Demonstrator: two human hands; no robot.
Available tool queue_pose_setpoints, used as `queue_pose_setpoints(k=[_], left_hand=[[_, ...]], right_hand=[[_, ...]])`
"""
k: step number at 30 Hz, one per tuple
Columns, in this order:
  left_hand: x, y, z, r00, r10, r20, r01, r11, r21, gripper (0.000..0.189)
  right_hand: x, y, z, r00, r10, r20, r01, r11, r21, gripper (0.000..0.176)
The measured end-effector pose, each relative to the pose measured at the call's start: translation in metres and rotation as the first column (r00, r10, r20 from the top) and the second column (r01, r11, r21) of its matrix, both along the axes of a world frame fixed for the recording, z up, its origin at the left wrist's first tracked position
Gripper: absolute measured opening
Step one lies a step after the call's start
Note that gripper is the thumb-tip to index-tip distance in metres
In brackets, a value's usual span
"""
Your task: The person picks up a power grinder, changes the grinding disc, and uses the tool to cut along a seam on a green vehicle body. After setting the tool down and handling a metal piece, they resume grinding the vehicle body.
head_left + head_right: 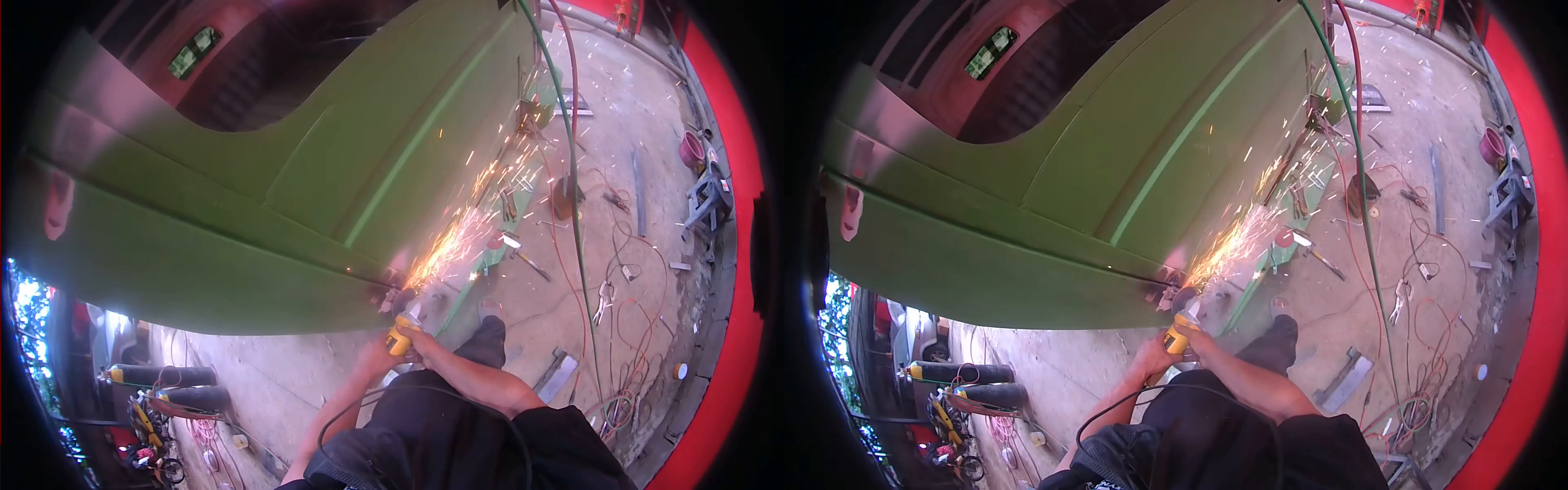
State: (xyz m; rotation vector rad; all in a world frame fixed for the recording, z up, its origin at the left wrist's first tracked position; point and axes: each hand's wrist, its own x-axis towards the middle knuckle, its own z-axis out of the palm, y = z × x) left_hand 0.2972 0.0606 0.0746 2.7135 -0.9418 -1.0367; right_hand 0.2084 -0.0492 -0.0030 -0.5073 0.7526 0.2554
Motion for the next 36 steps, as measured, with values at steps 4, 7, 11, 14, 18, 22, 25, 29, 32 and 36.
queue_pose_setpoints(k=[4, 7, 11, 14, 18, 22, 25, 29, 32, 36], left_hand=[[0.002, -0.001, 0.004, 1.000, -0.002, -0.019, 0.002, 1.000, 0.001, 0.087], [0.001, 0.000, -0.004, 1.000, -0.025, 0.001, 0.025, 1.000, -0.010, 0.086], [-0.002, 0.001, -0.002, 1.000, -0.013, 0.006, 0.013, 1.000, 0.007, 0.086], [-0.002, -0.005, 0.006, 1.000, -0.008, -0.013, 0.008, 1.000, 0.006, 0.087], [-0.003, -0.006, 0.011, 0.999, 0.031, -0.036, -0.029, 0.999, 0.037, 0.088], [-0.001, -0.006, 0.002, 1.000, -0.004, -0.022, 0.005, 1.000, 0.031, 0.088], [-0.005, -0.003, 0.009, 0.998, 0.046, -0.046, -0.046, 0.999, -0.012, 0.088], [-0.005, -0.010, 0.013, 0.999, 0.020, -0.032, -0.019, 1.000, 0.011, 0.086], [-0.008, -0.007, 0.014, 0.998, 0.049, -0.043, -0.048, 0.999, 0.022, 0.085], [-0.001, -0.004, 0.005, 0.999, 0.025, -0.038, -0.023, 0.999, 0.047, 0.082]], right_hand=[[0.000, 0.003, -0.006, 1.000, 0.007, 0.000, -0.007, 1.000, 0.020, 0.057], [0.000, 0.004, -0.010, 1.000, -0.012, 0.003, 0.012, 1.000, 0.005, 0.059], [-0.001, 0.003, -0.009, 1.000, 0.012, -0.009, -0.012, 1.000, -0.007, 0.059], [0.000, 0.001, -0.008, 1.000, 0.009, -0.010, -0.009, 1.000, 0.009, 0.058], [-0.004, 0.004, -0.009, 1.000, -0.015, 0.003, 0.015, 1.000, 0.002, 0.056], [-0.001, 0.003, -0.009, 0.999, -0.030, 0.016, 0.030, 1.000, -0.001, 0.055], [-0.002, 0.003, -0.007, 1.000, -0.001, -0.015, 0.001, 1.000, -0.003, 0.055], [-0.002, -0.001, -0.004, 0.999, 0.027, -0.019, -0.027, 1.000, 0.008, 0.056], [-0.004, 0.001, -0.002, 0.999, 0.035, 0.009, -0.035, 0.999, -0.016, 0.053], [-0.002, 0.003, -0.006, 1.000, 0.013, -0.024, -0.012, 1.000, 0.010, 0.055]])
